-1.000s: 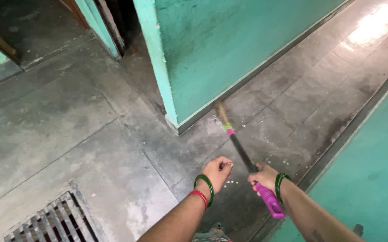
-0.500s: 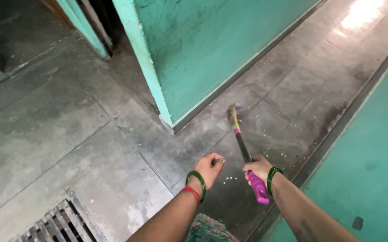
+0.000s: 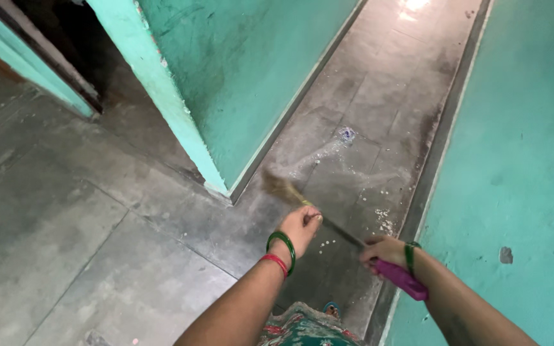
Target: The person sweeps the floor of a narrow hallway using a broom, gathering small pieces of debris.
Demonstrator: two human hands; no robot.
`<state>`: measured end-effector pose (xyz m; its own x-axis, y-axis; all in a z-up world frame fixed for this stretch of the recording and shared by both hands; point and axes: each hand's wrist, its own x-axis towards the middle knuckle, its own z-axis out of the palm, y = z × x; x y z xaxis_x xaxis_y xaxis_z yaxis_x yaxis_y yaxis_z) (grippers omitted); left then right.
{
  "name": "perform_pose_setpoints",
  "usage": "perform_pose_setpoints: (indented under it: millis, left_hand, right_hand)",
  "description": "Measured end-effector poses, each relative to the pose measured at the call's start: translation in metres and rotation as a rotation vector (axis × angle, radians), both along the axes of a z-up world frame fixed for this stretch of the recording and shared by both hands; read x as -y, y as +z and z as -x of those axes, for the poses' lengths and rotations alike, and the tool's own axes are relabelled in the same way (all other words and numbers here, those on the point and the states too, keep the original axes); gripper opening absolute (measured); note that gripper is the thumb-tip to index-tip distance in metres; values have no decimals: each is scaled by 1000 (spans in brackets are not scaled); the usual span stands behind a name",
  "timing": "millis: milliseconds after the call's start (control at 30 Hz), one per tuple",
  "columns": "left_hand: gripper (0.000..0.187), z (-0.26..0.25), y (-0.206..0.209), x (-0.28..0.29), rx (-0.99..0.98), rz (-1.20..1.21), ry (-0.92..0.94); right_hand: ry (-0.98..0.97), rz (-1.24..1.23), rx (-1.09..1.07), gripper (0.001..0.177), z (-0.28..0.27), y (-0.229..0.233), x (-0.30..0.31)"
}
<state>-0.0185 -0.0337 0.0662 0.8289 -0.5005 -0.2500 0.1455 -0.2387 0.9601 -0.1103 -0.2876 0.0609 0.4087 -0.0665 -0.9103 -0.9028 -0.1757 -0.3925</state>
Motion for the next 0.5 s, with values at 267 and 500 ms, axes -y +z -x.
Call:
perform_pose_setpoints:
  millis: [267, 500]
  left_hand:
    - [16, -1, 5, -34, -65, -86, -41]
    - [18, -11, 9, -41, -11, -173, -107]
  right_hand:
    - [-114, 299, 160, 56, -10, 6, -54]
    - [-138, 98, 103, 63, 7, 16, -79]
